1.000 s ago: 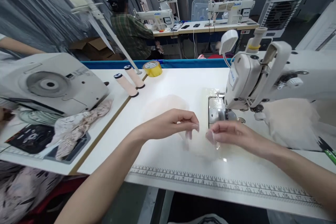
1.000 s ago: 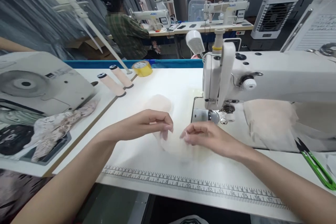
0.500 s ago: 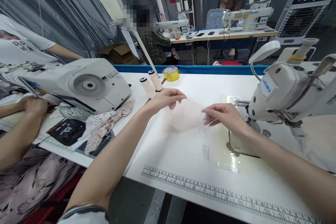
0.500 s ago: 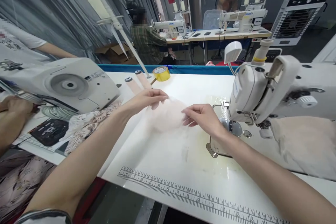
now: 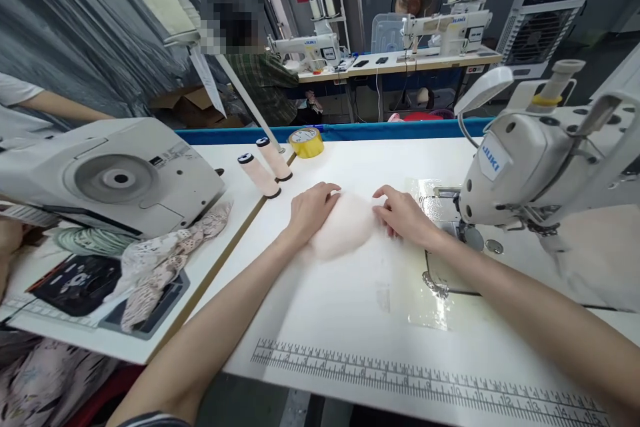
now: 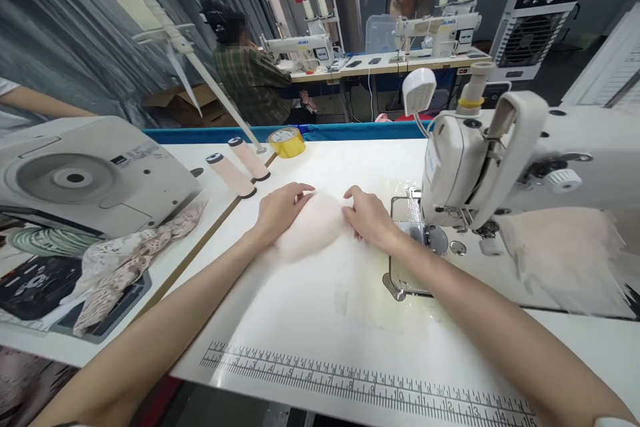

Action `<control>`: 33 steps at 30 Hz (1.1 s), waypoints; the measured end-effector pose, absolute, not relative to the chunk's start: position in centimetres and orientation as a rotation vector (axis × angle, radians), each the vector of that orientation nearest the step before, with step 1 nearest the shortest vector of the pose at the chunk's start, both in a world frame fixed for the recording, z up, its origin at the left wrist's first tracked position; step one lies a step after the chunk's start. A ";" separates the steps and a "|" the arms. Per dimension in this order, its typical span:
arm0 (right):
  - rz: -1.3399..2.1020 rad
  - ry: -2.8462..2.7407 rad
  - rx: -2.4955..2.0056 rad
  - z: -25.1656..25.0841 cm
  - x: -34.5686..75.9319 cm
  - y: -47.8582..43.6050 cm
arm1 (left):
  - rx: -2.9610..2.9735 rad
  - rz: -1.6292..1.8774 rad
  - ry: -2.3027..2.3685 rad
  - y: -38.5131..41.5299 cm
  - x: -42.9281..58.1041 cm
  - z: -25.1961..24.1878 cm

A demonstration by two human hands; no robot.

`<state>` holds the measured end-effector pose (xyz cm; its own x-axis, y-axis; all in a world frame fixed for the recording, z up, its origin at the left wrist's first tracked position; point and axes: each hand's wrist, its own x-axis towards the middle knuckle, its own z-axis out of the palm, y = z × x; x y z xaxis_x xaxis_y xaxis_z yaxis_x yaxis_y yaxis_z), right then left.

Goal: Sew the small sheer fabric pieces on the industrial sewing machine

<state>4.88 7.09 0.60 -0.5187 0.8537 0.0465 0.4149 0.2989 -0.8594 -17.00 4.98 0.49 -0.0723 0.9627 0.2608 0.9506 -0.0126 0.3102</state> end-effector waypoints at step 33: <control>-0.227 -2.113 -1.965 3.4 33.7 2.9 | 2.961 0.703 0.727 0.3 11.1 2.0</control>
